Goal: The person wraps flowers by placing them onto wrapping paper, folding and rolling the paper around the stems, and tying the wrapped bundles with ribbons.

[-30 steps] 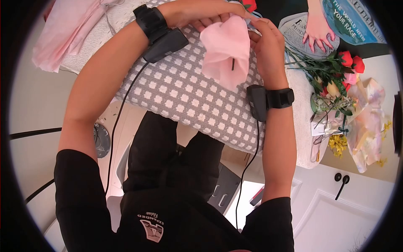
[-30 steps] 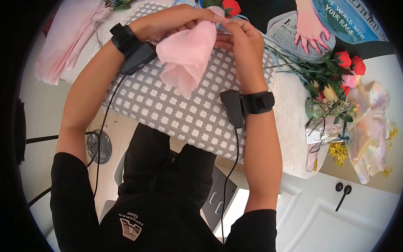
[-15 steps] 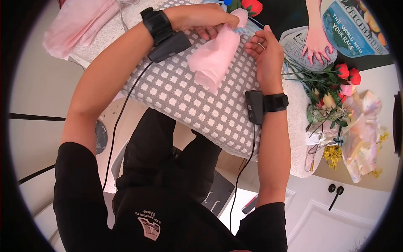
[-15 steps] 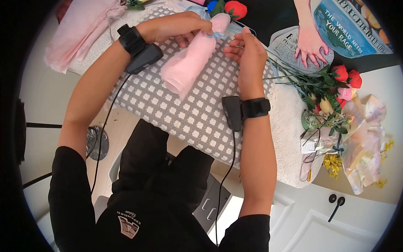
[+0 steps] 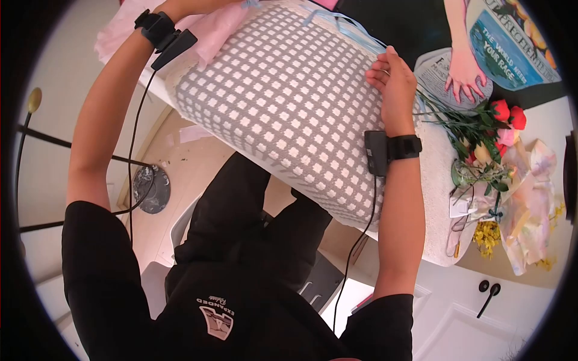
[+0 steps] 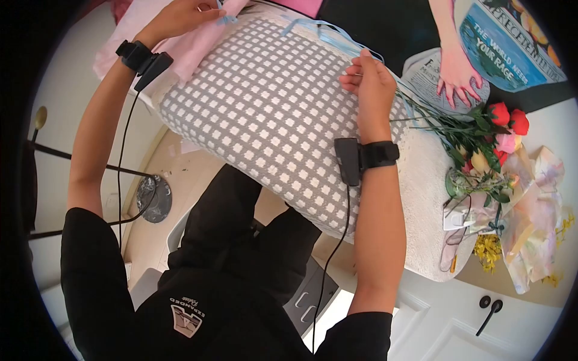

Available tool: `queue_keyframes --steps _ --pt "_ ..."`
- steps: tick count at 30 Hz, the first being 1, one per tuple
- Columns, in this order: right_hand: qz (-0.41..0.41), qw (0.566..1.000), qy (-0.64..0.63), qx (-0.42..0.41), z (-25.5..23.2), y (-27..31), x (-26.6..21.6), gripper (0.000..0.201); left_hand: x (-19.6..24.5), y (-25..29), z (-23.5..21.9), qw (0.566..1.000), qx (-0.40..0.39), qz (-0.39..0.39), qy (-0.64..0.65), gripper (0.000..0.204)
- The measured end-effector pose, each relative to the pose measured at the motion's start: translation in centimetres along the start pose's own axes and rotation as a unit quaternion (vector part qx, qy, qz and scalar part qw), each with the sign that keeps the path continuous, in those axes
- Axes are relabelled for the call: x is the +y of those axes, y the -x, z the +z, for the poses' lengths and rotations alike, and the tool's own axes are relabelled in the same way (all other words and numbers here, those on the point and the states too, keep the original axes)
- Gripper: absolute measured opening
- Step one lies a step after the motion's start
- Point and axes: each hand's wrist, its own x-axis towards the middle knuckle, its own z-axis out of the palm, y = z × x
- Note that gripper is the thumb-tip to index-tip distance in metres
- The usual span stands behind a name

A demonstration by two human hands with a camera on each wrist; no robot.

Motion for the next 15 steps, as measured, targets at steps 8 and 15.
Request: queue_keyframes --steps 8,15 --pt "0.008 1.000 0.001 0.000 0.1 0.0 0.0 0.032 -11.4 5.4 -2.8 0.989 0.056 -0.111 -0.079 0.043" --pt "0.011 1.000 0.014 -0.014 0.2 0.0 0.1 0.031 -18.3 12.9 -3.8 0.895 0.119 -0.321 -0.285 0.084"
